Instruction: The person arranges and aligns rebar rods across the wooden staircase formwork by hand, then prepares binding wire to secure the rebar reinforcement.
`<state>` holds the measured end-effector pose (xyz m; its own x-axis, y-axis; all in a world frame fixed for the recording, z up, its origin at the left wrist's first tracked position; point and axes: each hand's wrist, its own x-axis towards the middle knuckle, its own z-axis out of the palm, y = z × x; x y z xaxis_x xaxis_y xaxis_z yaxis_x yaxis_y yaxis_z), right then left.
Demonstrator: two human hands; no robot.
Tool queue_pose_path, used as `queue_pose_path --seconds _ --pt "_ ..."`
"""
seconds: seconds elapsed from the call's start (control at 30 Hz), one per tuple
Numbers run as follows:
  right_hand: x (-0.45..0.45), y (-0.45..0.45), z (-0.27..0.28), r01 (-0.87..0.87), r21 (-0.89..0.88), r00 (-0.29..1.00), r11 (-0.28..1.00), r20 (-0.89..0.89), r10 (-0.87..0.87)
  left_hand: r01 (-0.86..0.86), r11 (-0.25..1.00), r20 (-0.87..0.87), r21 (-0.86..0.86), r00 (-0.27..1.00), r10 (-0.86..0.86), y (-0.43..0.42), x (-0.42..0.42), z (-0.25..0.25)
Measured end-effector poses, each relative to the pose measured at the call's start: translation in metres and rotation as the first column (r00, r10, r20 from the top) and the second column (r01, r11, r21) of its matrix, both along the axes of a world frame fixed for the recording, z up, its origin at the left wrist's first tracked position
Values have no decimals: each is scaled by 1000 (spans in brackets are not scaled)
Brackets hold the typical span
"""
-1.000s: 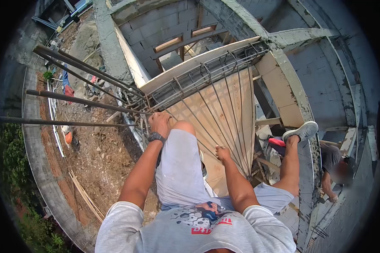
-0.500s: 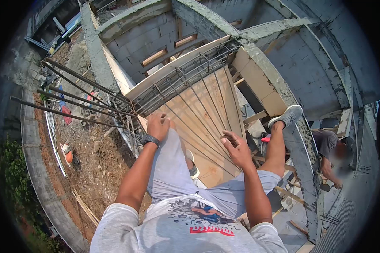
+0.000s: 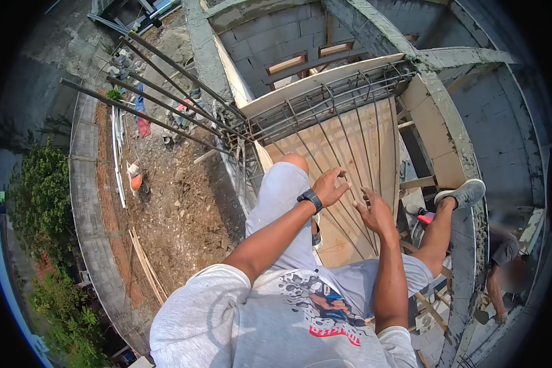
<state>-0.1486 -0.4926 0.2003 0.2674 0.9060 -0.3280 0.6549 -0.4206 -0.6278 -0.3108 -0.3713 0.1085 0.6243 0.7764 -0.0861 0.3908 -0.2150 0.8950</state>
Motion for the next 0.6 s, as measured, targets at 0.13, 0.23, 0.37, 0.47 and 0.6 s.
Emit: queue_pose_path --seconds 0.13,0.23,0.37,0.47,0.6 --pt "5 -8 -8 7 -47 999 999 40 -5 -136 975 -16 176 990 141 48 -40 34" --pt "-3 -4 0 37 -124 999 992 -31 -41 -350 914 22 204 935 353 89 -64 30" --pt "-5 -5 -15 28 -187 997 982 -64 -41 -645 758 -105 99 750 653 144 -76 -10" --pt "-2 -7 -25 13 -187 997 982 -72 -27 -710 701 -296 67 657 693 170 -74 -54" --pt "-3 2 -20 42 -199 997 979 -55 -54 -424 798 -427 -428 873 235 189 -83 -21"
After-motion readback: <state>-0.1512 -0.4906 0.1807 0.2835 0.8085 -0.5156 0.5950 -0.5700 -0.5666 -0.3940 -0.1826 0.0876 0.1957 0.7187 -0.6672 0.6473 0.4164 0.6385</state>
